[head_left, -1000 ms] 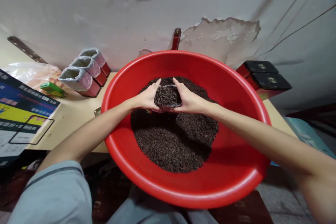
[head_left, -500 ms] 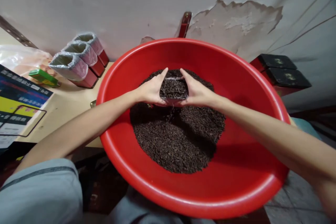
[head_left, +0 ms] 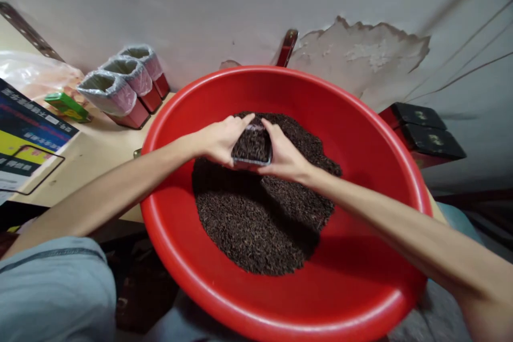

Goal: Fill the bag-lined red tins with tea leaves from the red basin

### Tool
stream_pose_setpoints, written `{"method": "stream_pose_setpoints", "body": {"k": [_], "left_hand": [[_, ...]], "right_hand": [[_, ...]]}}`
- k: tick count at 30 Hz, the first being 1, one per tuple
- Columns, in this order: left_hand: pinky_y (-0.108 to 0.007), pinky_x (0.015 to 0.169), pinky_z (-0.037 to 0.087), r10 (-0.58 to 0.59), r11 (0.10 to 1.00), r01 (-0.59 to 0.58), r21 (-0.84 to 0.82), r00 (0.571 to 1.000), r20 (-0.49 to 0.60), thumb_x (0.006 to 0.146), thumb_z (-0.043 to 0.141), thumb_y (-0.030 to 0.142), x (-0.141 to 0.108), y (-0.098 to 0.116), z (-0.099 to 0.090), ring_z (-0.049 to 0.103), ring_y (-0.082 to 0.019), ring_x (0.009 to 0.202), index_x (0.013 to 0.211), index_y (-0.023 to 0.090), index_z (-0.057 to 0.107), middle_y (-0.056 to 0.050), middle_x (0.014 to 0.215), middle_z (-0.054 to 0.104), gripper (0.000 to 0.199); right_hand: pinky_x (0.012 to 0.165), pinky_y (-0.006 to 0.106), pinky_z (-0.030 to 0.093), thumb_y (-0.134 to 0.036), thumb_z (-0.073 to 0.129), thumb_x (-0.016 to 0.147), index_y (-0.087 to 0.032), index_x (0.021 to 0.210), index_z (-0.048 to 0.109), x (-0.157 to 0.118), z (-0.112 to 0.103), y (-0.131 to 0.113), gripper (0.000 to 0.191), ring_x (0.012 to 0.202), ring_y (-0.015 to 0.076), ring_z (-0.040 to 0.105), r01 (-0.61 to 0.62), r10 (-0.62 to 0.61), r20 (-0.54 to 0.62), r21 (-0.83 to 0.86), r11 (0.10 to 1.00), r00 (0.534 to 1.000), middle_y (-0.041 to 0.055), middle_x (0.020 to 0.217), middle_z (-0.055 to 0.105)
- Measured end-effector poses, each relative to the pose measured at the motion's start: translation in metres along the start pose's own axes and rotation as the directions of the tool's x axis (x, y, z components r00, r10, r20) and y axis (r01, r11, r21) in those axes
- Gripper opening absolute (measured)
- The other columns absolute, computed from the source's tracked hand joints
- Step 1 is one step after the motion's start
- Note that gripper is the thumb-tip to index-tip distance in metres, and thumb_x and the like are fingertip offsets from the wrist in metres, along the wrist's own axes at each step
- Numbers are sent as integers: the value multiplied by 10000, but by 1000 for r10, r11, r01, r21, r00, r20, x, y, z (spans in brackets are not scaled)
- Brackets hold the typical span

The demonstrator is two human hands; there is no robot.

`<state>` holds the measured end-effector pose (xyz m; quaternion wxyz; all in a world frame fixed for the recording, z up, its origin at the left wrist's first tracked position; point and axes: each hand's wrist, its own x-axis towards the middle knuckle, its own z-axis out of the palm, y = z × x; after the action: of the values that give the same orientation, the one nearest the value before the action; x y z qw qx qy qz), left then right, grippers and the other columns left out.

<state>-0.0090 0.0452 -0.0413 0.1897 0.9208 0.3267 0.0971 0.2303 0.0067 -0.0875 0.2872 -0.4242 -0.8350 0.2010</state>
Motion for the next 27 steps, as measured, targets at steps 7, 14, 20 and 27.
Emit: {"method": "stream_pose_setpoints", "body": {"k": [7,14,20,27], "left_hand": [[-483,993,506,-73,992,62,106,992,103,548,808,486,-9,-4,-19,567,-442,1231,1650,50,205,-274,1432,557,1330],[-499,1022,487,-126,985,113,134,987,96,496,792,465,-19,-16,-18,532,-473,1270,1656,36,180,-282,1464,521,1380],[-517,1096,440,-109,991,105,79,993,50,500,804,504,-23,-39,-8,498,-481,1319,1659,44,174,-287,1534,476,1398],[-642,1265,-36,-36,990,39,133,999,-26,722,680,704,-27,-28,12,126,-501,1586,1673,69,143,-279,1712,216,1264]], "right_hand": [[1177,637,400,-474,848,652,-224,1608,228,12,23,1,1166,1347,397,520,61,-58,-49,50,997,997,191,1444,504],[1199,632,379,-526,848,639,-178,1592,262,31,33,3,1172,1355,399,518,126,-125,-26,73,989,992,215,1450,503],[1197,631,375,-531,873,592,-168,1579,315,37,40,5,1190,1348,406,532,63,-62,-17,68,996,998,217,1427,529],[1253,601,309,-718,871,569,-196,1676,-66,41,31,29,1541,1501,374,419,17,-56,142,265,964,988,227,1639,355]]}}
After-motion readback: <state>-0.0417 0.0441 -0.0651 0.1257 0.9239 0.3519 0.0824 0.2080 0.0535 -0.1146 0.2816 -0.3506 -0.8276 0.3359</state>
